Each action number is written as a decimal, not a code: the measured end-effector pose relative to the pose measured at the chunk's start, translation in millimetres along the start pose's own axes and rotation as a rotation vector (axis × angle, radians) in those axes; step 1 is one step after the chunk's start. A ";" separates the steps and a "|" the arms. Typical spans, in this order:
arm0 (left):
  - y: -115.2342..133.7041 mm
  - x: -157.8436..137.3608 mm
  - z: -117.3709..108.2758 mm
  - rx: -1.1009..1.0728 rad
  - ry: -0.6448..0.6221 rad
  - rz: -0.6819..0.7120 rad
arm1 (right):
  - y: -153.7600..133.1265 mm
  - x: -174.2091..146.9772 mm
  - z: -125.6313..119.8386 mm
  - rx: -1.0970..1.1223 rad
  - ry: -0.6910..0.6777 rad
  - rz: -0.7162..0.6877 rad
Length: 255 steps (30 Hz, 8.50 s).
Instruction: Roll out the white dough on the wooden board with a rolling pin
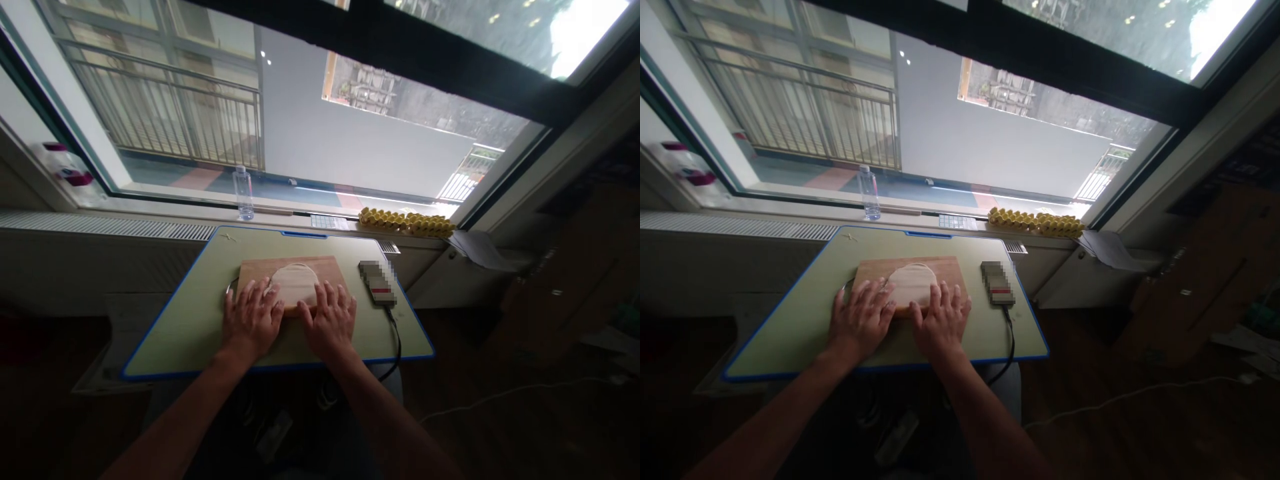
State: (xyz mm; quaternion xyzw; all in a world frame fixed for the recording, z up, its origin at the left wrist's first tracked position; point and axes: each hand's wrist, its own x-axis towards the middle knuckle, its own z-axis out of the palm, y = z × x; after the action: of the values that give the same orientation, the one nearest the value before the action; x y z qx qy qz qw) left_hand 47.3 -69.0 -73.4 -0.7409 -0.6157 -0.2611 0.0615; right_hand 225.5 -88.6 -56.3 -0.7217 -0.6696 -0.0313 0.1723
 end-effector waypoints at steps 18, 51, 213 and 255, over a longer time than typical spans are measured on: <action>-10.9 75.0 20.9 0.089 -0.256 -0.071 | 2.2 79.2 0.0 -0.012 -0.160 -0.049; -26.2 154.1 38.9 0.024 -0.412 0.023 | 6.2 166.7 19.3 0.048 -0.328 -0.071; -16.8 153.9 44.4 0.021 -0.432 -0.053 | 5.1 166.0 19.1 0.078 -0.358 0.067; 3.4 -0.8 -23.5 -0.124 -0.162 0.007 | 5.9 -11.3 -17.7 -0.039 -0.191 -0.089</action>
State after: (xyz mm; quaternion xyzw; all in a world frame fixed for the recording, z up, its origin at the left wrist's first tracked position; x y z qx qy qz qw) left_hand 43.1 -80.2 -52.8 -0.7642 -0.5986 -0.2378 -0.0337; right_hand 233.4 -104.9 -44.0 -0.6943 -0.7136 0.0170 0.0919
